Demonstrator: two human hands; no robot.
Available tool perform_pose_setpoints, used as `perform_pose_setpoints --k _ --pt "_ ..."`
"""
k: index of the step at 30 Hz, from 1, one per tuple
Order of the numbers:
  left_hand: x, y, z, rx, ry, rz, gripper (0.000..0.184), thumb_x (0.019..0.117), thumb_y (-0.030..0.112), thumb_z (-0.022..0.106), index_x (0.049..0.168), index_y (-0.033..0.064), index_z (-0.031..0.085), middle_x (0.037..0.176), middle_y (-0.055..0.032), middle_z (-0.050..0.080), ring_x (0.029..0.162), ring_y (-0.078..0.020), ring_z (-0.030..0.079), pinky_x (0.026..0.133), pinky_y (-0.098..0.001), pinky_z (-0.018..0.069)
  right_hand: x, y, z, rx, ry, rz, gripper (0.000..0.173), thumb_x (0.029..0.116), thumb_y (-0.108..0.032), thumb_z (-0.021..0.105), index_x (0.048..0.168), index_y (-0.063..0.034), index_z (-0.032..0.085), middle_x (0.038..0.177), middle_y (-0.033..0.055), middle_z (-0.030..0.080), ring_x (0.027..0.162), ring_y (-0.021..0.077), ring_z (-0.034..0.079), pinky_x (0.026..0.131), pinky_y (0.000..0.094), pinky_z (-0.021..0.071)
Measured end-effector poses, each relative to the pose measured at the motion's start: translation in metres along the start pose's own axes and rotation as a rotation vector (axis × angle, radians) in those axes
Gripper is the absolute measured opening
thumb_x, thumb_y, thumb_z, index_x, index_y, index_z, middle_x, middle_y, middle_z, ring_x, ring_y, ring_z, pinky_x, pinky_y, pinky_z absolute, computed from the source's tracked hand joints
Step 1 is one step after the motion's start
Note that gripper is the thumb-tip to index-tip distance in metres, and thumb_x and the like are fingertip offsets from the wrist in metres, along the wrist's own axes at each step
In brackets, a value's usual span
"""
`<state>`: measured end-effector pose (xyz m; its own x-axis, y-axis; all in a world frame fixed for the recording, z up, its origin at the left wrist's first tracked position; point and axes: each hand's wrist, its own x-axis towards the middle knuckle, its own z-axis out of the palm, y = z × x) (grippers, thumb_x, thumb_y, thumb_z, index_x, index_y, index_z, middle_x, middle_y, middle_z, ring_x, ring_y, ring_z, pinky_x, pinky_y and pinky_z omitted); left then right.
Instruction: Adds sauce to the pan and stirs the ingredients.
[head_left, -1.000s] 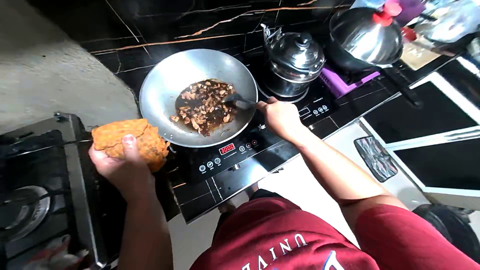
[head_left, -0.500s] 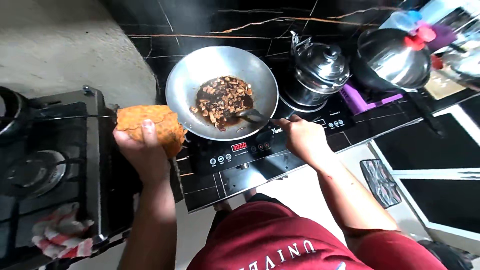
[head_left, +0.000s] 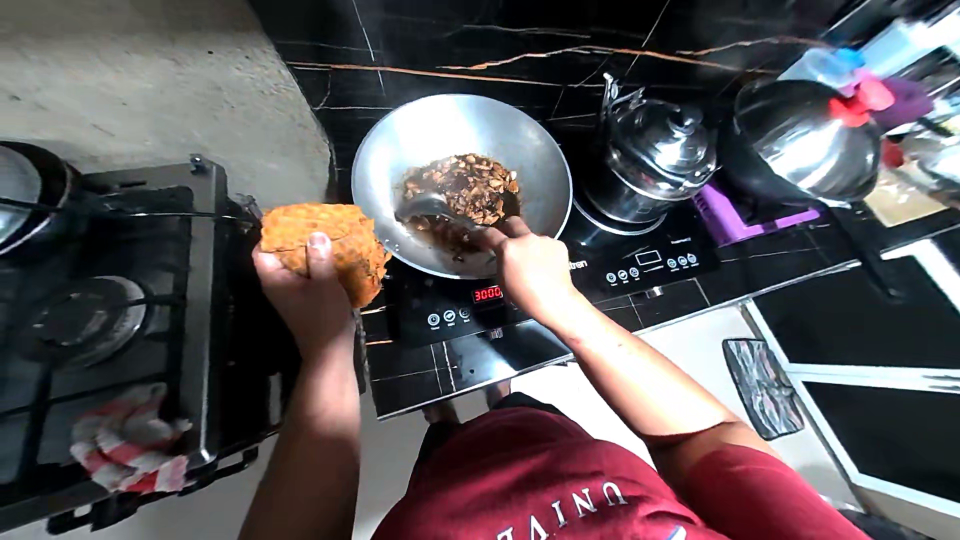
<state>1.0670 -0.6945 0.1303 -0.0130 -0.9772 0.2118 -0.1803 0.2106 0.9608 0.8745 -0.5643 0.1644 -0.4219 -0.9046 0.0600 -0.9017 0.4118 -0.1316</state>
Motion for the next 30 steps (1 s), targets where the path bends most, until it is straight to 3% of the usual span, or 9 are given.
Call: perform_pose_setpoints --k 3,9,14,18,21,24,26,28,30 --pt "-0.002 0.001 -0.001 0.022 0.014 0.019 0.051 0.1041 0.032 0.053 0.145 0.0037 0.042 0.127 -0.0083 0.062 0.114 -0.0093 0.063 0.1 -0.0335 0.0537 0.01 0.003 0.024 -0.043 0.119 -0.131 0.045 0.0909 0.001 0.061 0.125 -0.0251 0.075 0.115 0.0166 0.07 0.082 0.0345 0.07 0.063 0.0496 0.054" --pt "-0.008 0.0 -0.026 -0.22 0.09 0.094 0.047 0.1108 0.034 0.04 0.144 0.0021 0.038 0.126 -0.0046 0.06 0.115 -0.0108 0.062 0.103 -0.0365 0.0535 0.041 0.045 0.025 -0.055 0.141 0.002 0.043 0.0972 -0.001 0.054 0.129 -0.0232 0.073 0.121 0.0183 0.069 0.085 0.0387 0.071 0.067 0.0555 0.0554" --pt "-0.024 -0.009 -0.066 -0.342 0.097 0.025 0.05 0.1115 0.039 0.027 0.143 0.004 0.043 0.129 -0.0092 0.063 0.119 -0.0215 0.063 0.103 -0.0474 0.0532 0.05 0.072 -0.001 -0.065 -0.059 0.153 0.039 0.1004 -0.009 0.053 0.131 -0.0259 0.07 0.123 0.0176 0.067 0.086 0.0403 0.07 0.065 0.0596 0.0545" --pt "-0.068 -0.021 -0.08 -0.134 0.169 -0.163 0.045 0.1108 0.026 0.028 0.141 -0.0041 0.041 0.123 -0.0056 0.058 0.11 -0.0059 0.061 0.099 -0.0312 0.0523 0.031 0.096 -0.017 -0.049 -0.046 0.317 0.039 0.0986 -0.012 0.054 0.132 -0.0254 0.069 0.123 0.0195 0.068 0.088 0.0438 0.071 0.067 0.0644 0.053" --pt "-0.1 -0.04 -0.076 0.045 0.07 -0.331 0.045 0.1102 0.026 0.034 0.138 -0.0068 0.044 0.116 -0.0102 0.06 0.099 -0.0049 0.063 0.09 -0.0285 0.0558 0.012 0.104 -0.013 0.027 -0.059 0.308 0.033 0.1001 -0.011 0.054 0.128 -0.0192 0.07 0.115 0.0222 0.07 0.093 0.0457 0.07 0.068 0.0657 0.0529" --pt "-0.126 -0.073 -0.067 0.2 -0.172 -0.393 0.05 0.1071 0.024 0.048 0.146 -0.0075 0.042 0.129 -0.0243 0.061 0.113 -0.0208 0.065 0.098 -0.0396 0.0545 -0.006 0.1 -0.011 0.111 -0.032 0.213 0.031 0.1012 -0.011 0.056 0.126 -0.0201 0.071 0.109 0.0186 0.071 0.09 0.0419 0.07 0.066 0.0633 0.053" --pt "-0.137 -0.101 -0.06 0.339 -0.341 -0.324 0.058 0.1015 0.021 0.06 0.15 -0.0064 0.042 0.145 -0.0299 0.051 0.132 -0.0371 0.054 0.111 -0.0518 0.045 -0.008 0.094 -0.01 0.119 -0.032 0.18 0.034 0.1015 -0.01 0.055 0.129 -0.022 0.071 0.113 0.0167 0.071 0.09 0.0402 0.07 0.068 0.0626 0.0532" --pt "-0.144 -0.116 -0.054 0.548 -0.411 -0.195 0.063 0.0962 0.022 0.067 0.149 -0.0052 0.046 0.155 -0.0322 0.039 0.14 -0.0528 0.041 0.113 -0.0644 0.0355 -0.007 0.088 -0.005 0.097 -0.058 0.146 0.033 0.0999 -0.009 0.057 0.126 -0.0203 0.072 0.112 0.0167 0.071 0.088 0.0409 0.07 0.067 0.0628 0.0531" --pt "-0.144 -0.121 -0.051 0.666 -0.415 -0.139 0.063 0.0947 0.025 0.07 0.148 -0.0022 0.05 0.159 -0.0302 0.033 0.139 -0.0571 0.037 0.111 -0.0675 0.0349 -0.008 0.084 -0.009 0.042 -0.119 0.155 0.032 0.1013 -0.012 0.056 0.127 -0.0221 0.071 0.114 0.0155 0.071 0.089 0.0403 0.07 0.067 0.0628 0.0534"
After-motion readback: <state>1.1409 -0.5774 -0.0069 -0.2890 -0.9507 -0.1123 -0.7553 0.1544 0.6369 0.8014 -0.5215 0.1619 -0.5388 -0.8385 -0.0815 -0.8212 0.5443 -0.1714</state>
